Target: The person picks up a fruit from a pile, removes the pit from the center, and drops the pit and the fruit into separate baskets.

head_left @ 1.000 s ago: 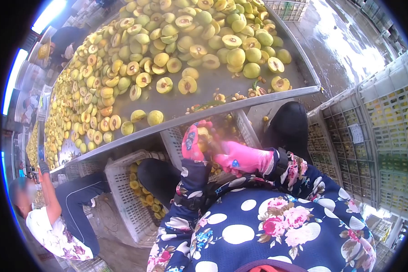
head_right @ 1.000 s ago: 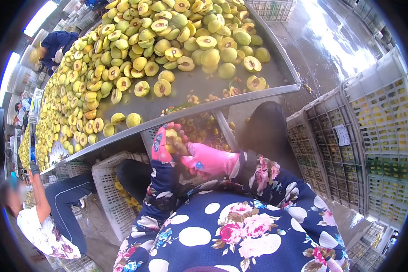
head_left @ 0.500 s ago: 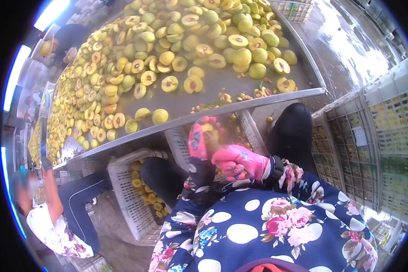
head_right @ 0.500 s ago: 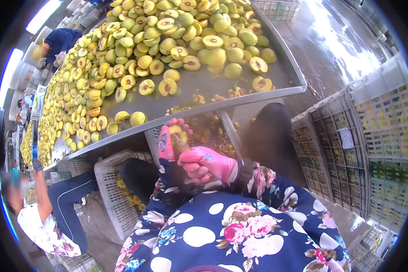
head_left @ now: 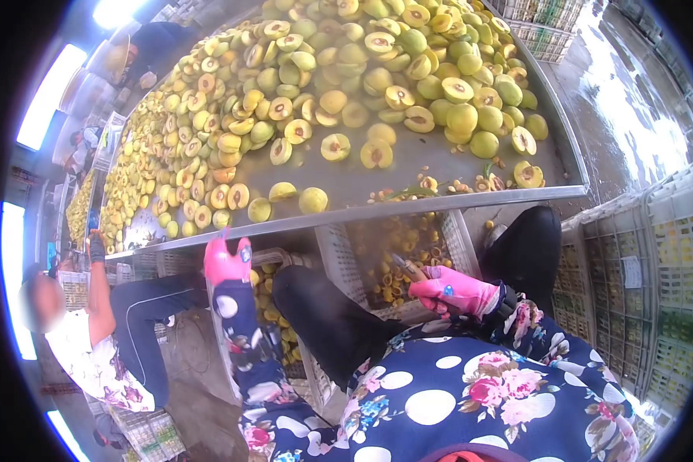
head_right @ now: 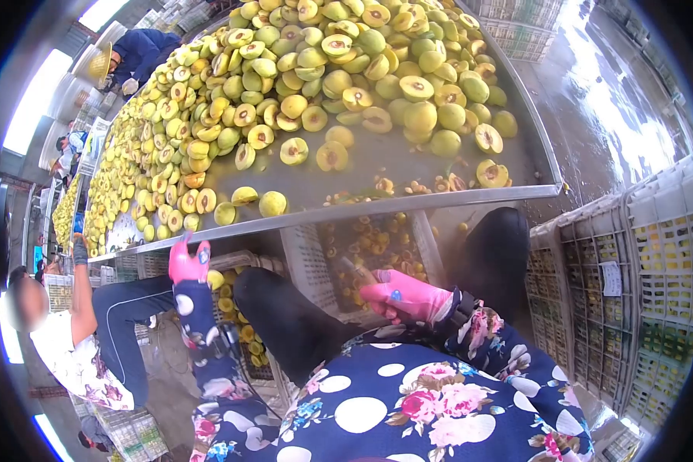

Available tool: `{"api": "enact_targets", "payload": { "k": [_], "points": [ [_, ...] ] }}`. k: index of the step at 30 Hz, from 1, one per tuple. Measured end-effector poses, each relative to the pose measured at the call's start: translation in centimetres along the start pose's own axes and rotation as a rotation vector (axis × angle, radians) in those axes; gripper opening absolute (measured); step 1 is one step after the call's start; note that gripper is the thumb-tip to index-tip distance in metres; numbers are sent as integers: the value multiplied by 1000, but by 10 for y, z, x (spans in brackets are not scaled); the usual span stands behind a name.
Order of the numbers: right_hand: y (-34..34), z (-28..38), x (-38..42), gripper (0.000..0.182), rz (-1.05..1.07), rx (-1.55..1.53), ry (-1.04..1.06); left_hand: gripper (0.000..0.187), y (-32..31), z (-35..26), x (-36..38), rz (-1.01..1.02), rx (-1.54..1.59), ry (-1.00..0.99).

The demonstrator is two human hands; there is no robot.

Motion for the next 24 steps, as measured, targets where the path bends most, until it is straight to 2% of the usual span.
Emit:
{"api": "enact_targets", "payload": {
  "k": [1, 2, 3, 4, 5, 6, 8, 11, 13, 15, 19, 22, 24],
  "points": [
    [0, 0, -2, 24, 4, 1, -2, 47, -16, -3, -17, -14, 174, -172],
    [1, 1, -3, 24, 6, 3, -4, 52, -47, -6, -38, 76, 391, -222],
    [5, -3, -7, 22, 30, -3, -12, 55, -42, -39, -52, 150, 260, -327],
    [6, 0, -8, 22, 9, -10, -18, 53, -59, -54, -66, 258, 293, -449],
    [6, 3, -7, 21, -13, -18, -25, 53, -84, -66, -77, 217, 208, -608],
    [5, 4, -6, 21, -35, -27, -35, 48, -98, -77, -81, 641, 172, -227],
    [7, 5, -4, 20, -66, 27, -4, 40, -163, -62, -106, 618, 160, -328],
    [1, 20, 6, 23, -72, 49, 43, 31, -134, -82, -76, 774, 1352, 219],
    [-5, 25, 9, 24, -24, 31, 90, 28, -72, -116, -38, 797, 1693, 376],
    [-14, 37, 7, 24, -4, 122, 217, 29, -41, -140, -4, 915, 1935, 530],
    [-28, 60, 16, 24, -82, 365, 376, 33, -33, -175, 47, 1006, 1982, 671],
    [-27, 60, 22, 27, -120, 412, 425, 38, -33, -197, 73, 983, 2058, 455],
    [-22, 56, 25, 29, -187, 542, 493, 41, -39, -203, 82, 1043, 2077, 457]
  ]
}}
Point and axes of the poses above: each hand's wrist, its own x-axis away from the middle knuckle, its own y-axis out of the back of the hand, z = x × y, the point moved 4 cm from there along -x, towards the middle knuckle, and after that the axes turned 9 degrees about -x, right-handed, at the moved point
